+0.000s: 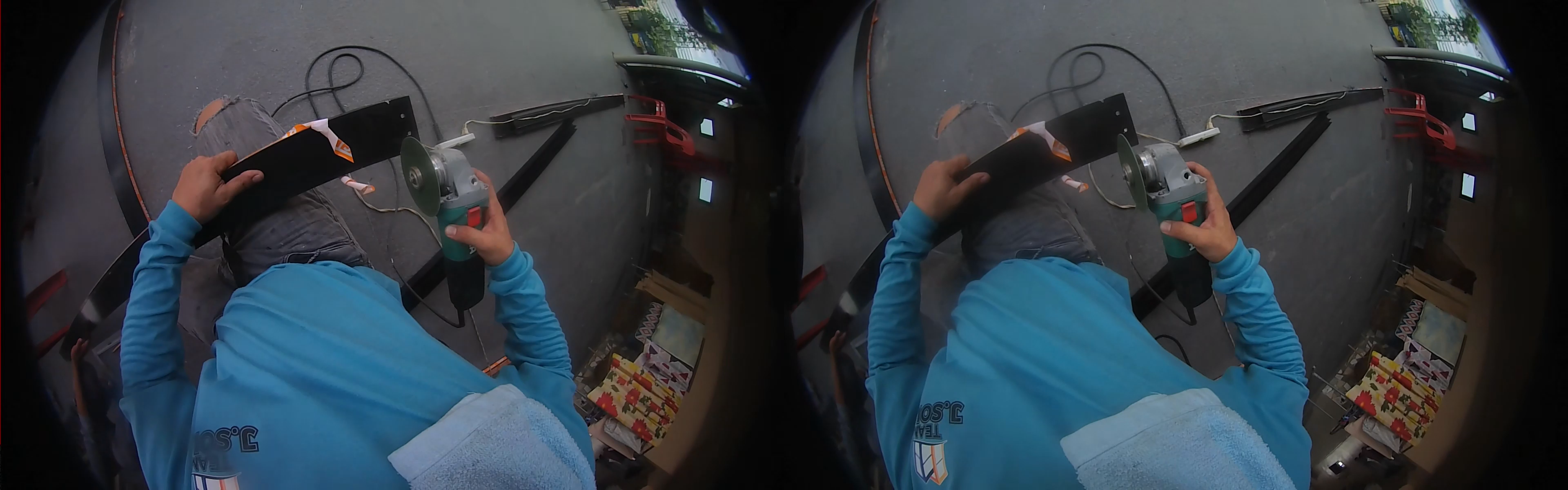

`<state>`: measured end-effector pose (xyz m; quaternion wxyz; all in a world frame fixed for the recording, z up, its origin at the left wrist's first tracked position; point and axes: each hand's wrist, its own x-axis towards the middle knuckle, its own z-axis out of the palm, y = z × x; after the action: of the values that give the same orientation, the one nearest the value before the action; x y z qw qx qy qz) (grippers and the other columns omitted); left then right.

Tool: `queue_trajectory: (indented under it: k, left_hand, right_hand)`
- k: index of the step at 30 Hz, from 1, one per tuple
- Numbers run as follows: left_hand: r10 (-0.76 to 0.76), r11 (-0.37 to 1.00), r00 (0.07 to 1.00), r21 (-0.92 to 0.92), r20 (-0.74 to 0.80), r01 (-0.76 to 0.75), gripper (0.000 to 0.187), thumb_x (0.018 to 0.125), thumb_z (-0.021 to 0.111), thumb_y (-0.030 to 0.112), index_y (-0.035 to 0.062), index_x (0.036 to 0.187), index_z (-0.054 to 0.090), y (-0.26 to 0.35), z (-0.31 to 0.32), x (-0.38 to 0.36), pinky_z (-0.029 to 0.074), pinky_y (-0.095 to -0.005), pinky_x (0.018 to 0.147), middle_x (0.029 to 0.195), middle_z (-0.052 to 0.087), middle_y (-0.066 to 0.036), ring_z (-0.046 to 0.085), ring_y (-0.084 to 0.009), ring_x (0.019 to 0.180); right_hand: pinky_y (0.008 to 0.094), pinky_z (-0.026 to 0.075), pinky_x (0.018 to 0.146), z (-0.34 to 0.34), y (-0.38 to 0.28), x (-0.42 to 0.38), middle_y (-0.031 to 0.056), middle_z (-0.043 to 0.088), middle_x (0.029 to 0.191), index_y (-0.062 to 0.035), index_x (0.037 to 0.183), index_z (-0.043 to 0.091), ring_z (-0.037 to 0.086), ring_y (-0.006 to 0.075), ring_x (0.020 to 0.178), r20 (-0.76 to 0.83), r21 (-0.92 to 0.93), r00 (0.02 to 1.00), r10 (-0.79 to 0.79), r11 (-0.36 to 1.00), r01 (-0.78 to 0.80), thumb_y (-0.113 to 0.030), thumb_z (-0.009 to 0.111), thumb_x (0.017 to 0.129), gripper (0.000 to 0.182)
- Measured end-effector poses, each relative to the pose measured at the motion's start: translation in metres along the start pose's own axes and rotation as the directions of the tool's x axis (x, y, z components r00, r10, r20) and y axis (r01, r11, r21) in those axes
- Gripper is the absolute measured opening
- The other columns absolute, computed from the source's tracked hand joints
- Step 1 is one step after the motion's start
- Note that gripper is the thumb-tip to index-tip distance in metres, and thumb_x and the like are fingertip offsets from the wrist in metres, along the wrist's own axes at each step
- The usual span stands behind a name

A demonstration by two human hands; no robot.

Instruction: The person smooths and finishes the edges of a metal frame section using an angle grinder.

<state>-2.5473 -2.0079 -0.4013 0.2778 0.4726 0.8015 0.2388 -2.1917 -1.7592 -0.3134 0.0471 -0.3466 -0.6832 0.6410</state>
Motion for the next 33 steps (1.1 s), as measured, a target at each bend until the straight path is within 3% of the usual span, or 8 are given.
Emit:
queue_trajectory:
  k: [6,33]
  left_hand:
    - [0.01,0.996,0.998,0.085,-0.056,-0.005,0.055,0.081,0.068,0.055,0.0003,0.084,0.065,0.004,0.0,-0.007,0.049,-0.0355,0.054,0.063,0.064,-0.016,0.064,-0.0267,0.053]
    - [0.025,0.989,0.993,0.146,-0.118,-0.008,0.058,0.08,0.066,0.06,0.0021,0.082,0.063,0.011,-0.001,-0.015,0.05,-0.0368,0.055,0.063,0.063,-0.016,0.064,-0.0279,0.055]
  right_hand:
    - [0.0365,0.044,0.097,0.002,-0.012,0.004,0.0131,0.054,0.119,-0.0061,0.143,0.028,0.055,0.023,0.11,0.006,-0.059,1.0,-0.008,0.998,0.008,-0.013,0.077,0.067,0.091]
    - [0.038,0.043,0.099,-0.002,-0.023,0.008,0.0139,0.054,0.12,-0.0052,0.144,0.026,0.055,0.0243,0.112,0.042,-0.072,0.999,0.03,0.997,-0.026,-0.013,0.078,0.068,0.092]
